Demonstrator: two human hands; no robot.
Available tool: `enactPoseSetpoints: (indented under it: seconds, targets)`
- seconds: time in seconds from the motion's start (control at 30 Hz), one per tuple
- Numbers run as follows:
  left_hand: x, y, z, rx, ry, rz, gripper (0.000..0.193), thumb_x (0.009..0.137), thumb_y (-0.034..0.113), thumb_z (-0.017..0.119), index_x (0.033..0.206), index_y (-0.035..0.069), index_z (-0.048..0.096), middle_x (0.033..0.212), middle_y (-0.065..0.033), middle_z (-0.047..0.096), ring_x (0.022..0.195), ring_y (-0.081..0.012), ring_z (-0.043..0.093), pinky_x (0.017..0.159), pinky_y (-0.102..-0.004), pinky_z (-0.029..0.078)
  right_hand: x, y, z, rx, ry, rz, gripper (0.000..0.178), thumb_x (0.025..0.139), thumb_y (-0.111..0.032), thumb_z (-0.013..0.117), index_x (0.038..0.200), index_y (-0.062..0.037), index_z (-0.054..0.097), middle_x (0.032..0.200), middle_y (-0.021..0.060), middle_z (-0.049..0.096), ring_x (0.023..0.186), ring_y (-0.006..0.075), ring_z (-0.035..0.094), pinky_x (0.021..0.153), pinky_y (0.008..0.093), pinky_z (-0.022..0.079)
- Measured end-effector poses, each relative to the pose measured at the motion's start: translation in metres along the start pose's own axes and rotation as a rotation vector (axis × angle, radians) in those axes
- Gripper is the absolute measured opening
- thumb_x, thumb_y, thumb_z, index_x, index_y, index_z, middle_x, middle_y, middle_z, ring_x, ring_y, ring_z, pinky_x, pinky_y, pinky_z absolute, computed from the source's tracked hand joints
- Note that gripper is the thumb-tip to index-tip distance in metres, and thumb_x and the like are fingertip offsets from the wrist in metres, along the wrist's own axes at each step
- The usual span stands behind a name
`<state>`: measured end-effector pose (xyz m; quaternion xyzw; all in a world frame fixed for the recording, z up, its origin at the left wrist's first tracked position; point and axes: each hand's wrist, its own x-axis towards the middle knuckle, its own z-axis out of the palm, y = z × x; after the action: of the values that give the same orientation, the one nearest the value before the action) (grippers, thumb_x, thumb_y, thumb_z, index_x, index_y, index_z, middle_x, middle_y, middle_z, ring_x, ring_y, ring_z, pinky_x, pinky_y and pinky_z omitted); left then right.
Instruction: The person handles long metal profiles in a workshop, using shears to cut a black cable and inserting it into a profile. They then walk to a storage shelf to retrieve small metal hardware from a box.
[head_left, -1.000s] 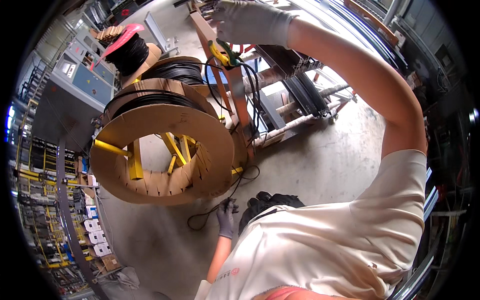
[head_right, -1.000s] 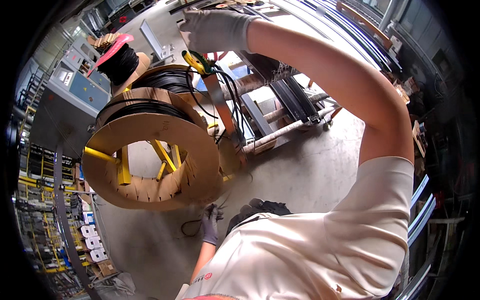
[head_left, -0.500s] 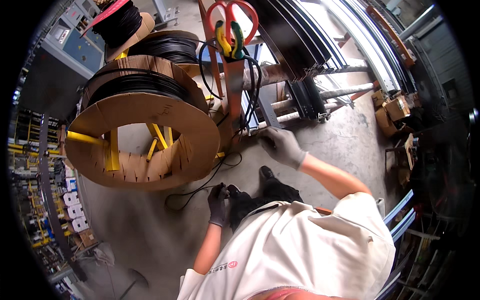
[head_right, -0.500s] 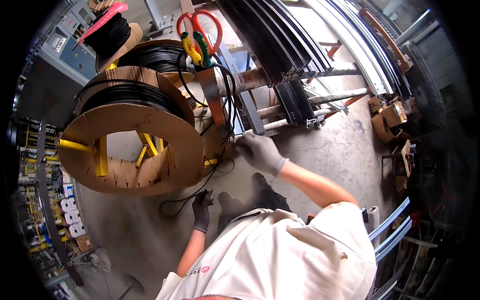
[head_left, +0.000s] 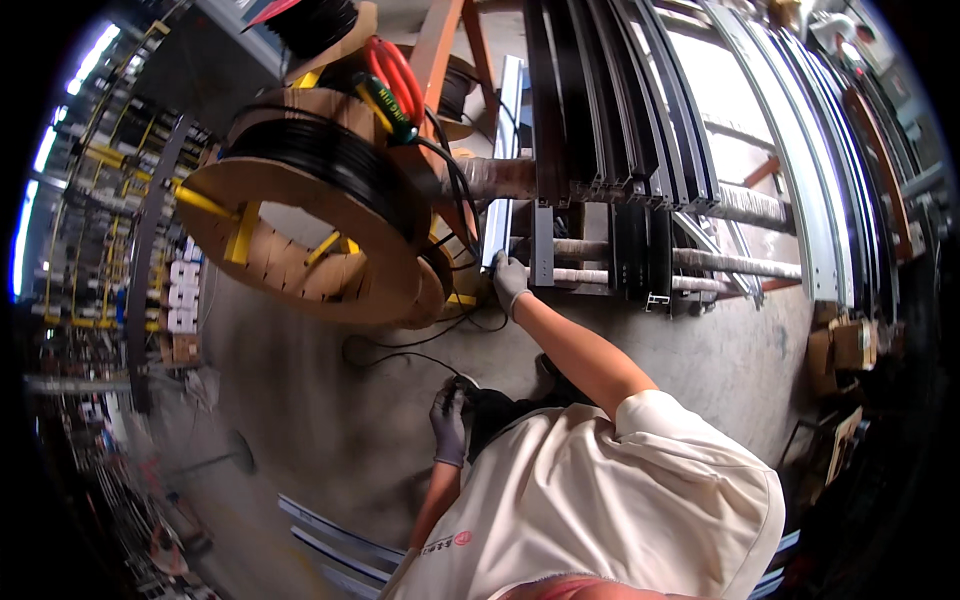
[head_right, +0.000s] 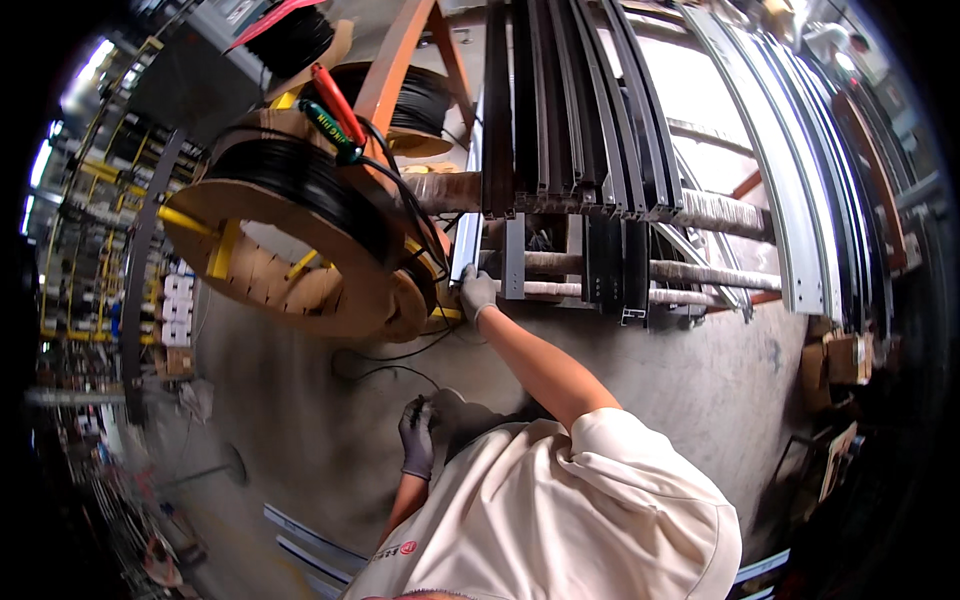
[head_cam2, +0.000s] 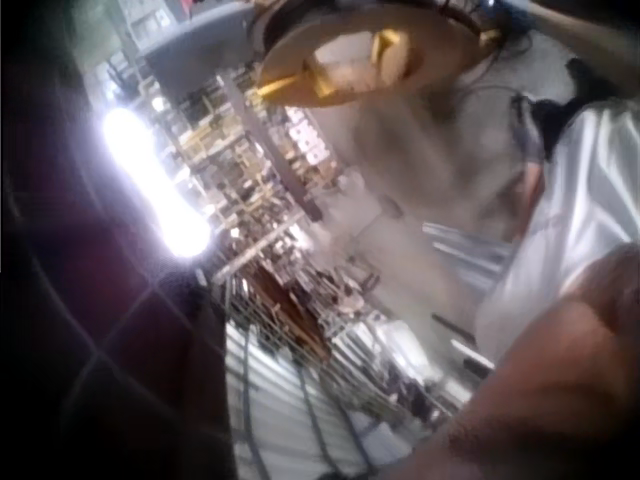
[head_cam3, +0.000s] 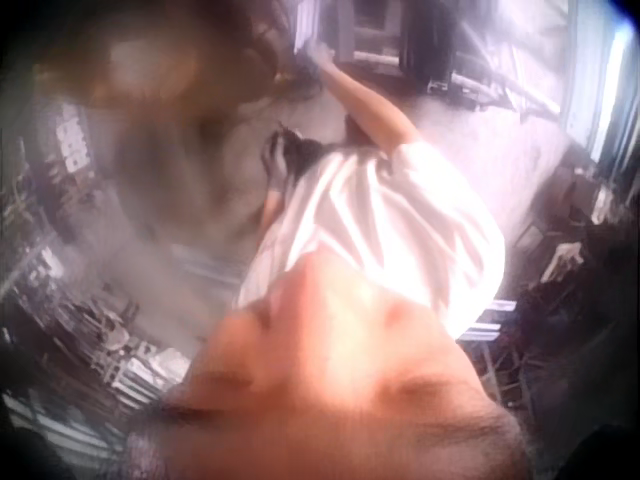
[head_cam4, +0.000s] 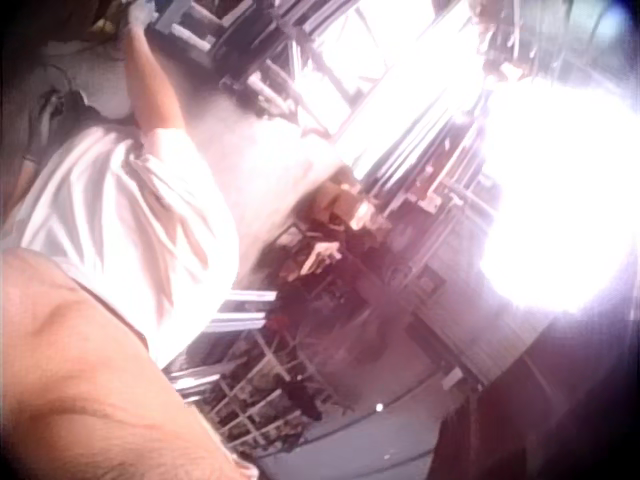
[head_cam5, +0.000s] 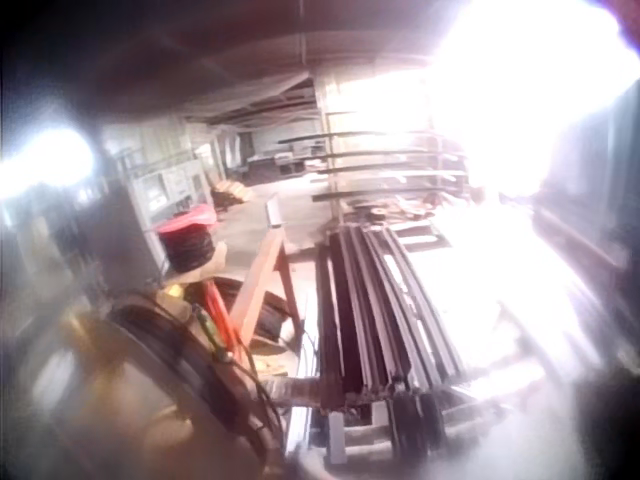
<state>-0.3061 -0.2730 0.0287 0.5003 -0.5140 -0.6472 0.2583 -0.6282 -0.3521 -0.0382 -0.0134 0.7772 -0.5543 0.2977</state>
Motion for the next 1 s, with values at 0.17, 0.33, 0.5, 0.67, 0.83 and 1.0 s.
enactPoseSetpoints:
  seconds: [0.17,0.33,0.5,0.67,0.83,1.0]
  targets:
    - [-0.041,0.012,0.006,0.165,0.090,0.192,0.015,0.100,0.013,0.065,0.111,0.002,0.066,0.099,-0.0002,0.067,0.089,-0.0089,0.059,0.081,-0.0266,0.049,0.007,-0.004,-0.026,0.237,-0.112,-0.140,0.044,0.107,-0.037,0.050,0.108,0.0048,0.064,0.082,0.0113,0.065,0.073,0.0210,0.060,0.070,0.0405,0.049]
    - [-0.041,0.015,-0.013,0.377,0.166,0.404,0.015,0.103,0.018,0.060,0.109,0.004,0.061,0.086,-0.0023,0.063,0.077,-0.0099,0.057,0.072,-0.0283,0.049,-0.080,-0.024,-0.079,0.236,-0.233,-0.372,0.035,0.109,-0.033,0.048,0.101,-0.0004,0.060,0.082,0.0055,0.062,0.072,0.0165,0.059,0.067,0.0332,0.048]
    - [0.001,0.057,0.006,0.108,-0.156,0.045,0.033,0.105,0.020,0.055,0.133,0.002,0.058,0.077,0.0016,0.053,0.060,-0.0090,0.049,0.055,-0.0290,0.045,-0.206,-0.025,-0.111,0.631,-0.433,-0.020,0.032,0.109,-0.037,0.050,0.106,-0.0053,0.056,0.075,0.0034,0.057,0.062,0.0135,0.057,0.054,0.0296,0.047]
    - [0.064,0.075,0.038,0.207,-0.446,0.110,0.041,0.106,0.028,0.056,0.140,0.005,0.059,0.094,0.0037,0.064,0.078,-0.0049,0.056,0.070,-0.0228,0.047,-0.246,0.036,-0.102,0.494,-0.376,-0.287,0.035,0.108,-0.038,0.051,0.103,-0.0037,0.054,0.073,0.0045,0.056,0.060,0.0153,0.055,0.054,0.0307,0.046]
    - [0.072,0.081,0.076,0.263,-0.694,0.140,0.049,0.093,0.038,0.074,0.123,0.000,0.064,0.106,-0.0048,0.070,0.093,-0.0135,0.064,0.084,-0.0307,0.052,-0.311,0.054,-0.105,0.500,-0.604,-0.042,0.035,0.109,-0.037,0.049,0.105,-0.0024,0.053,0.075,0.0074,0.059,0.062,0.0167,0.058,0.057,0.0310,0.048]
    - [0.022,0.117,0.034,0.248,-0.731,-0.111,0.040,0.088,0.023,0.076,0.119,0.000,0.065,0.102,-0.0050,0.069,0.088,-0.0118,0.064,0.076,-0.0309,0.055,-0.344,0.026,-0.122,0.204,-0.927,-0.030,0.038,0.104,-0.039,0.061,0.111,-0.0021,0.059,0.081,0.0032,0.060,0.069,0.0114,0.059,0.063,0.0287,0.051]
